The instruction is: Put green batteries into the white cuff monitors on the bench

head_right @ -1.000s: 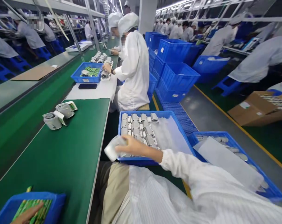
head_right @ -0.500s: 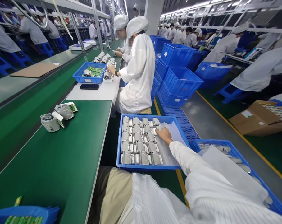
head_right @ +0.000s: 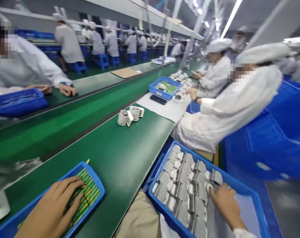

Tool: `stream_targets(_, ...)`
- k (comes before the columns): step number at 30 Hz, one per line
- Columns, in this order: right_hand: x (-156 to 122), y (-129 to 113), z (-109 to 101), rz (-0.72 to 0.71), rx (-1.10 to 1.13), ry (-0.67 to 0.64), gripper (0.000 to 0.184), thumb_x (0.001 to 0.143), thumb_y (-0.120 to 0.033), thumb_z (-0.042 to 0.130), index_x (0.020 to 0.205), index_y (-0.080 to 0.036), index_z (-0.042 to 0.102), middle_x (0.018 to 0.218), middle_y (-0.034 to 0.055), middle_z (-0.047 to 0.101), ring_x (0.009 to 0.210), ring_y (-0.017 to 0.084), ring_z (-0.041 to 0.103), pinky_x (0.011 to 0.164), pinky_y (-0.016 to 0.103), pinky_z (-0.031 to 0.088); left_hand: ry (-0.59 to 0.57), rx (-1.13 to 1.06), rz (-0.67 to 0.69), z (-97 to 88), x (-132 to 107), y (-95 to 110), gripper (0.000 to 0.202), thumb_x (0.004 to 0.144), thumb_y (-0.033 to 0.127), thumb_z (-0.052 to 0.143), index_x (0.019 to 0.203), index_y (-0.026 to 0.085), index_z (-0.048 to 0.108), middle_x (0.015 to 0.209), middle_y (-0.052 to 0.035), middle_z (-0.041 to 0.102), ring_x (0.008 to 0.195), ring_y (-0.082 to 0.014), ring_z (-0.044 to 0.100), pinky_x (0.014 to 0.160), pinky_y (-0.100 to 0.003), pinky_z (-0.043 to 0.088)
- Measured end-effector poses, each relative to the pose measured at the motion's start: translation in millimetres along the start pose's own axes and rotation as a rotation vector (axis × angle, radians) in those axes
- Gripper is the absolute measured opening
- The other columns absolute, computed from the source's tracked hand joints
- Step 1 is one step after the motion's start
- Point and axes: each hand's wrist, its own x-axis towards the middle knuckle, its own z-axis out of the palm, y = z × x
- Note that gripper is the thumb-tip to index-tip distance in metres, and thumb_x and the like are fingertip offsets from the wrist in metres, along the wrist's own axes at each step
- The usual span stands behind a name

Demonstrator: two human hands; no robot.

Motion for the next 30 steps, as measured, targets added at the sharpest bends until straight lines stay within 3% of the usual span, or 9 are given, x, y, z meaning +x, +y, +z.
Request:
stream_targets(3,11.7,-67.5,-23.3,-0.238,-0.079,0.016,0.048,0.092,-0.048,0.045,0.110,-0.013,0.074,0.115,0.0335,0.070,0.080,0.047,0.076,0.067,0.059,0.057,0.038,0.007,-0.074,3.2,2.4,11.2,0.027,0.105,0.034,0.048,0.119,0.025,0.070,0.123,-0.0067,0.073,0.111,-0.0284,0.068,0.090,-0.043,0.054)
stream_targets(9,-14.7,-311.5,-119.1,-1.041,0.344,0.210,0.040,0.106,-0.047,0.046,0.122,-0.018,0.068,0.122,0.0169,0.072,0.110,0.031,0.072,0.093,0.042,0.058,-0.009,-0.037,-0.136,9.4,-2.9,18.2,0.030,0.103,0.024,0.043,0.115,0.023,0.070,0.126,-0.0096,0.071,0.114,-0.0302,0.066,0.089,-0.045,0.053)
stream_targets(12,-41.4,-415.6,-147.7,-1.176,0.396,0.197,0.035,0.108,-0.040,0.048,0.128,-0.018,0.067,0.131,0.0166,0.069,0.113,0.029,0.068,0.093,0.038,0.056,-0.075,-0.062,-0.175,3.3,-3.6,23.5,0.029,0.100,0.019,0.044,0.114,0.022,0.069,0.128,-0.0115,0.069,0.116,-0.0315,0.065,0.091,-0.048,0.054)
stream_targets(15,-60.0,-478.7,-155.2,-1.207,0.302,0.091,0.032,0.104,-0.031,0.055,0.129,-0.015,0.067,0.137,0.0172,0.065,0.112,0.028,0.066,0.089,0.034,0.053,-0.112,-0.078,-0.237,-5.8,-5.2,30.8,0.028,0.095,0.013,0.048,0.112,0.020,0.069,0.127,-0.0133,0.069,0.117,-0.0338,0.065,0.094,-0.052,0.055)
stream_targets(18,-72.4,-501.0,-157.1,-1.200,0.385,-0.033,0.019,0.100,-0.029,0.062,0.093,-0.013,0.068,0.118,0.0174,0.069,0.101,0.026,0.064,0.085,0.032,0.051,-0.073,-0.212,-0.237,-17.2,-8.1,36.6,0.027,0.094,0.012,0.049,0.113,0.020,0.067,0.131,-0.0143,0.068,0.124,-0.0353,0.063,0.099,-0.053,0.056)
stream_targets(20,-87.2,-496.4,-162.9,-1.139,0.650,-0.169,0.034,0.098,-0.041,0.068,0.076,-0.017,0.061,0.092,0.0116,0.066,0.084,0.021,0.060,0.073,0.029,0.049,0.066,-0.382,-0.222,-26.0,-9.2,38.3,0.027,0.098,0.017,0.049,0.120,0.022,0.065,0.140,-0.0142,0.064,0.135,-0.0346,0.057,0.107,-0.052,0.054)
stream_targets(26,-213.3,-430.3,-196.1,-0.759,1.340,-1.163,0.060,0.079,-0.074,0.085,0.096,-0.020,0.065,0.059,-0.0114,0.028,0.049,0.007,0.013,0.039,0.019,0.019,0.399,-1.179,-0.534,-41.8,1.3,37.1,0.058,0.102,0.065,0.059,0.147,0.029,0.051,0.150,-0.0136,0.057,0.132,-0.0303,0.061,0.111,-0.045,0.052)
stream_targets(28,-260.5,-417.9,-205.2,-0.695,1.397,-1.269,0.060,0.082,-0.076,0.082,0.094,-0.020,0.064,0.058,-0.0111,0.027,0.048,0.007,0.016,0.039,0.019,0.020,0.460,-1.485,-0.556,-42.8,6.7,37.7,0.073,0.097,0.078,0.057,0.152,0.032,0.046,0.146,-0.0117,0.061,0.126,-0.0296,0.064,0.102,-0.041,0.056)
stream_targets(30,-291.5,-412.4,-209.6,-0.750,1.425,-1.175,0.059,0.093,-0.079,0.067,0.096,-0.020,0.064,0.059,-0.0093,0.030,0.047,0.009,0.023,0.040,0.021,0.025,0.543,-1.676,-0.594,-45.9,9.7,37.7,0.077,0.093,0.081,0.060,0.151,0.032,0.048,0.136,-0.0091,0.066,0.114,-0.0278,0.069,0.091,-0.037,0.058)
